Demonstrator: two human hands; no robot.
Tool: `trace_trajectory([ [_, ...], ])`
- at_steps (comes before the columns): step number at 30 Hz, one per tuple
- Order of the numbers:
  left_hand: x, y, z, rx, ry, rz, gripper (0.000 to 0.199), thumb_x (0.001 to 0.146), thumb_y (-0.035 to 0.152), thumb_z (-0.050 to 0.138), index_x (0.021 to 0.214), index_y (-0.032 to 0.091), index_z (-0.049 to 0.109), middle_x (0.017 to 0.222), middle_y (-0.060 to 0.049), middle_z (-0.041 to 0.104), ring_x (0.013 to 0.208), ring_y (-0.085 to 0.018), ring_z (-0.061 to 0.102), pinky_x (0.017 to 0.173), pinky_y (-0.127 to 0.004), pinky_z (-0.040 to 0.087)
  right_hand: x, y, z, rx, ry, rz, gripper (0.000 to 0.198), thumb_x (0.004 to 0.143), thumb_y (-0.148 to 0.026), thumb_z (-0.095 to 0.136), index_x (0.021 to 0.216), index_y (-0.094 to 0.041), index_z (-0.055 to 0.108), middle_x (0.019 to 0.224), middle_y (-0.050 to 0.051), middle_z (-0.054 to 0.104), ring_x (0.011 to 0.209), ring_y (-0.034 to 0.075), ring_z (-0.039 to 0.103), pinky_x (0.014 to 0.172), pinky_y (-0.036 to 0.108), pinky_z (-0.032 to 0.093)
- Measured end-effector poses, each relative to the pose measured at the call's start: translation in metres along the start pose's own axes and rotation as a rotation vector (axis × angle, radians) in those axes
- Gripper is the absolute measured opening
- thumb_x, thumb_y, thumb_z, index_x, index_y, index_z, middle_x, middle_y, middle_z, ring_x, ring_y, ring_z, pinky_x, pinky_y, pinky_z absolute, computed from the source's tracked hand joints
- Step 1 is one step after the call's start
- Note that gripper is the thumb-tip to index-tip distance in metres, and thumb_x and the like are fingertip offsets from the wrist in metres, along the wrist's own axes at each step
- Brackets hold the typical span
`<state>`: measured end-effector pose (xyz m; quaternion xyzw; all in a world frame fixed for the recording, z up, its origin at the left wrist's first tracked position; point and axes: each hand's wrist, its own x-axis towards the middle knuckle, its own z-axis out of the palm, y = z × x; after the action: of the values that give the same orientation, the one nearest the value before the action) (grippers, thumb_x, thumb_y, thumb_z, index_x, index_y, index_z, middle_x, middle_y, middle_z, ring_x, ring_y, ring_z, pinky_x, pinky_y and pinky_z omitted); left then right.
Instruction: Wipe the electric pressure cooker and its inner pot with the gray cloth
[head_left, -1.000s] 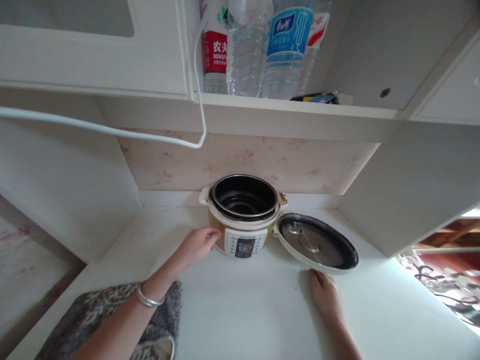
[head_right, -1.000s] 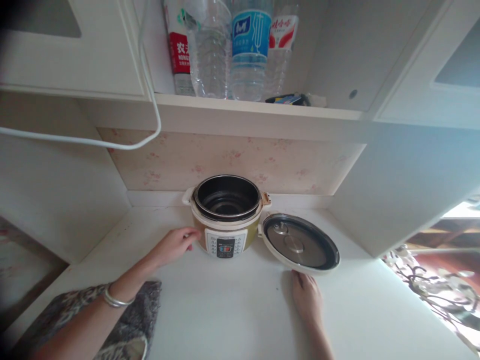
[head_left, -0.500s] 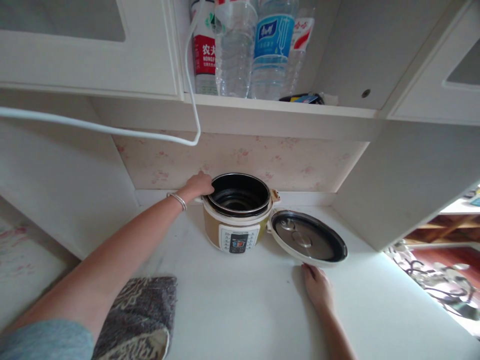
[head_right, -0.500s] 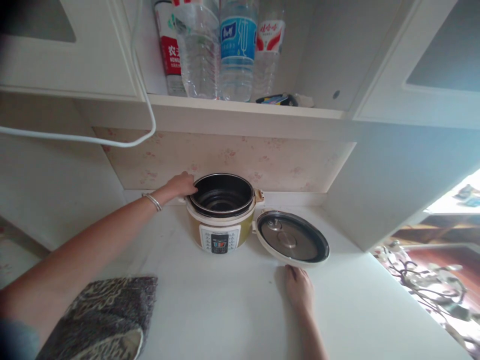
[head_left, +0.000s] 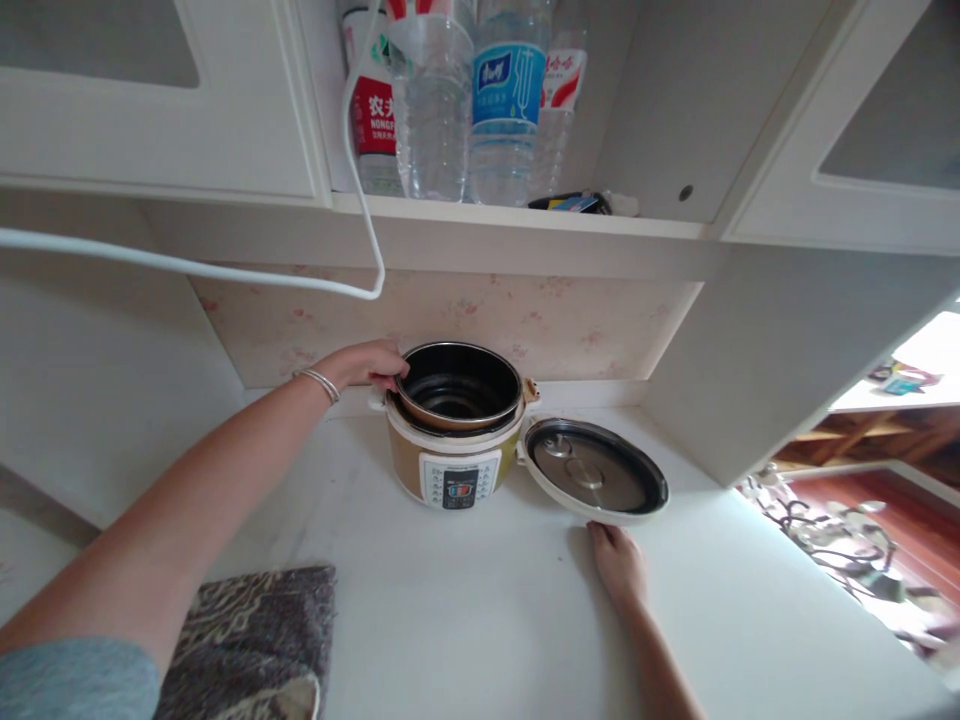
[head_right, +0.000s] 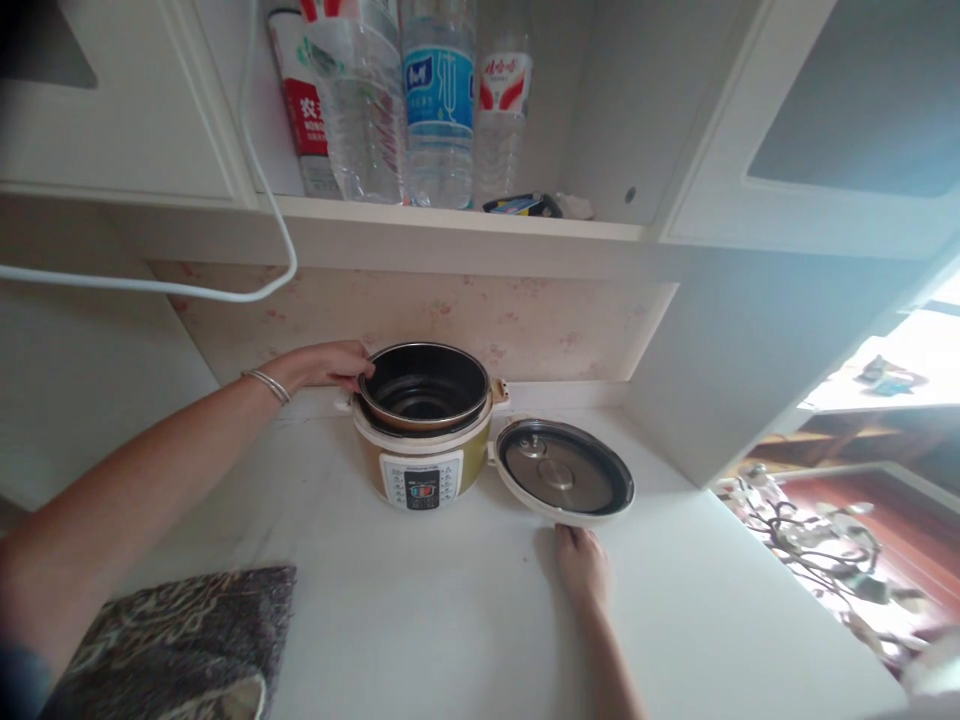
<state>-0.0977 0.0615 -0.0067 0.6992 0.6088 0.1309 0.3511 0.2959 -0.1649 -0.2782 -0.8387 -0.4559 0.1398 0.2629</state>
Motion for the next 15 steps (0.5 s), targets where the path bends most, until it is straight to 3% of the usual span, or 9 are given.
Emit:
trace_trajectory([
  [4,-0.002,-0.011,0.0,-0.283,-0.059,0.1,0.008,0.07,0.012,0.056,0.075,0.009,0.062,0.057,-0.005,0.061,0.051,-0.015,0.06,0.051,-0.024,0.048,0.001,0.001,0.001,-0.005,-0.003,0.022,0.058,0.087,-0.052,0.029,0.108,-0.016,0.07,0.116,0.014,0.068,0.108,0.03,0.061,0.086,0.034,0.044],
  [8,-0.002,-0.018,0.007,-0.555,0.04,0.123,0.02,0.063,0.008,0.062,0.082,0.012,0.061,0.054,0.0,0.058,0.046,-0.013,0.057,0.042,-0.02,0.045,0.004,0.003,0.003,-0.023,-0.004,0.044,0.06,0.088,-0.053,0.03,0.107,-0.014,0.07,0.117,0.017,0.067,0.108,0.031,0.061,0.085,0.035,0.044],
  [12,0.004,-0.022,0.011,-0.745,0.087,0.125,0.05,0.058,-0.001,0.063,0.107,0.01,0.06,0.056,0.002,0.057,0.042,-0.01,0.053,0.038,-0.017,0.04,0.006,0.004,0.005,-0.04,-0.007,0.059,0.058,0.088,-0.052,0.03,0.105,-0.014,0.071,0.115,0.017,0.068,0.106,0.032,0.062,0.083,0.035,0.044],
  [15,0.009,-0.028,0.014,-0.825,0.125,0.144,0.083,0.061,-0.002,0.062,0.139,0.017,0.04,0.06,0.004,0.058,0.04,-0.008,0.05,0.037,-0.015,0.037,0.006,0.004,0.005,-0.05,-0.003,0.068,0.058,0.089,-0.051,0.03,0.105,-0.013,0.071,0.116,0.018,0.067,0.107,0.032,0.062,0.082,0.035,0.044],
])
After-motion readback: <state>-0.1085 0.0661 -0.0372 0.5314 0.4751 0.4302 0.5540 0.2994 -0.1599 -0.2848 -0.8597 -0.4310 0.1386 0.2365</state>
